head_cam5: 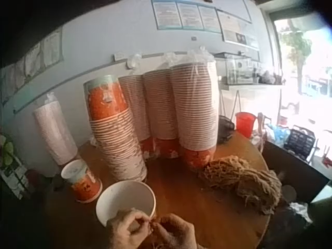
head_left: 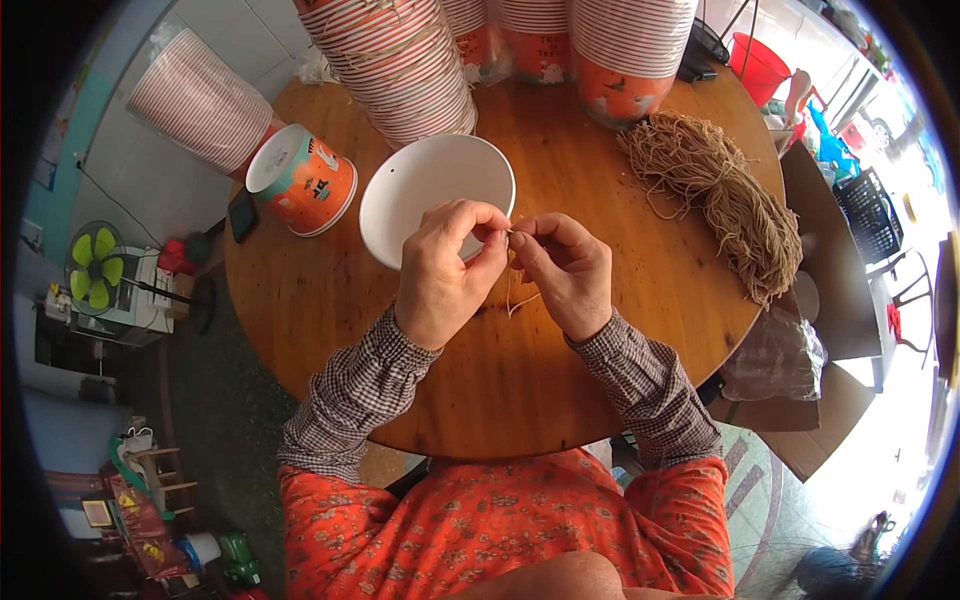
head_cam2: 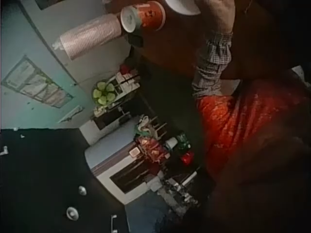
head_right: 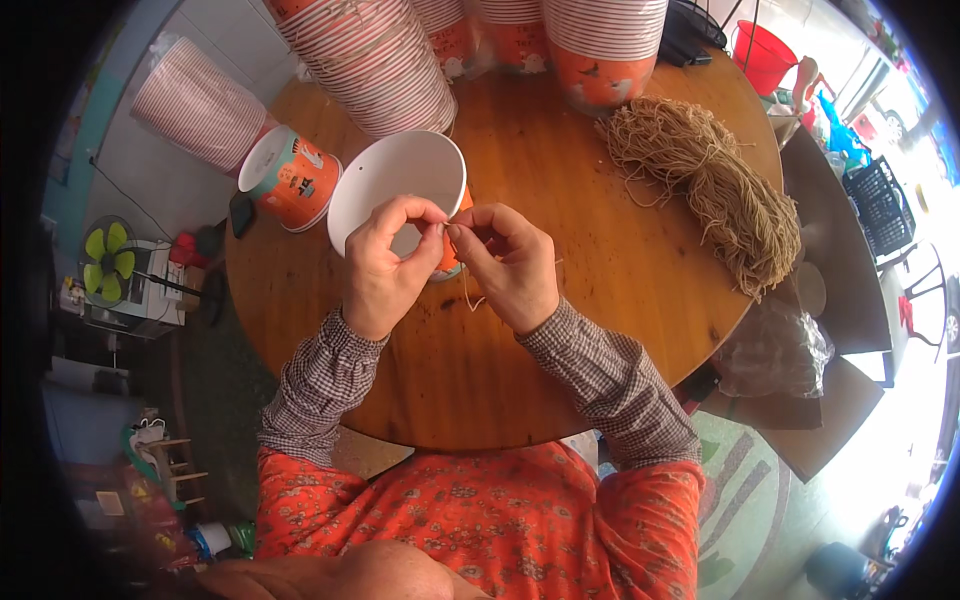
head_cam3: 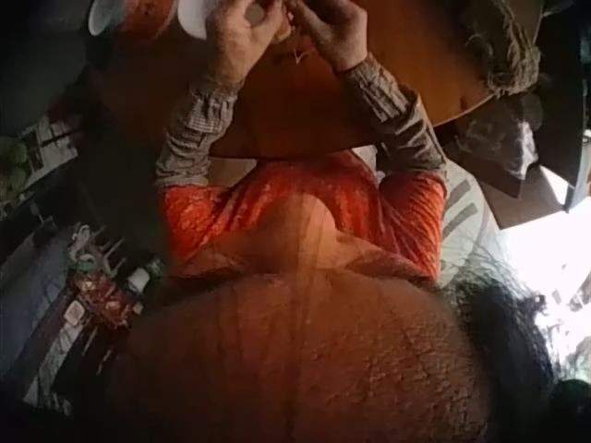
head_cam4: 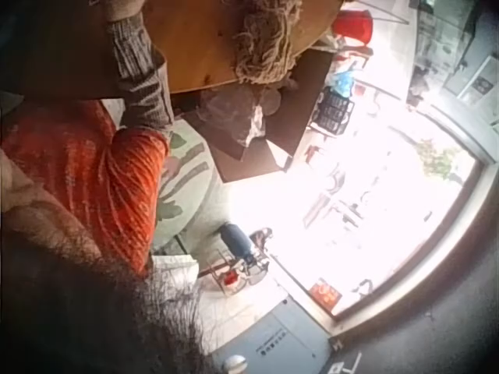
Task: Thread string through pre-drilled holes in paper buckets to create handles.
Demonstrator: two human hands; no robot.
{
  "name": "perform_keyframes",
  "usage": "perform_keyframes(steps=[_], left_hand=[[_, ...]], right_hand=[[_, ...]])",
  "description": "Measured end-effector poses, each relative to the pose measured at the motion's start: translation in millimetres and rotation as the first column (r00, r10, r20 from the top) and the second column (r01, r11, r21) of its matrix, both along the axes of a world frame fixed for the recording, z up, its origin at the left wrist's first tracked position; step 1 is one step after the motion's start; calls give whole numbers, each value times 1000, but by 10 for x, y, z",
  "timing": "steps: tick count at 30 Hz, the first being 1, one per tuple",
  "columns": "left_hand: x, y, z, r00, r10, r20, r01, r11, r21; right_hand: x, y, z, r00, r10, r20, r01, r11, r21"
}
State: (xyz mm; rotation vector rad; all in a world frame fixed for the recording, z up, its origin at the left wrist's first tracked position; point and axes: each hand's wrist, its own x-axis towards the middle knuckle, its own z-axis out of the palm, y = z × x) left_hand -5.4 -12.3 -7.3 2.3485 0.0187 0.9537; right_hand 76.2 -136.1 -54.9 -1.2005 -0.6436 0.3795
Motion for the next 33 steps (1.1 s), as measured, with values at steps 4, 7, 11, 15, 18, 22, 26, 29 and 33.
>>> perform_keyframes(steps=[4,7,11,15,18,22,26,29,33], left_hand=[[0,-3,-26,997,-75,20,77,985,-153],[5,13,-47,997,-76,14,77,983,-167],[11,23,-64,997,-80,23,83,984,-157],[14,47,-54,998,-61,20,62,993,-96],[-11,28,-6,995,-96,-29,91,985,-144],[-20,74,20,964,-253,-85,198,890,-411],[9,95,67,956,-273,-109,186,849,-494],[0,153,102,931,-324,-170,186,820,-541],[-8,186,170,905,-349,-243,172,823,-541]], right_hand=[[-2,11,-12,999,-4,46,5,1000,-13],[-15,7,10,991,-9,132,10,1000,-7],[-25,-8,61,964,-50,261,63,997,-41],[-8,10,21,958,-80,276,90,996,-21],[-3,17,14,964,-97,249,102,995,-9],[-36,-11,87,967,-78,244,94,994,-53],[-30,-11,92,940,-107,325,133,989,-58],[-10,5,79,904,-141,402,168,985,-32],[16,9,40,919,-137,369,152,988,-11]])
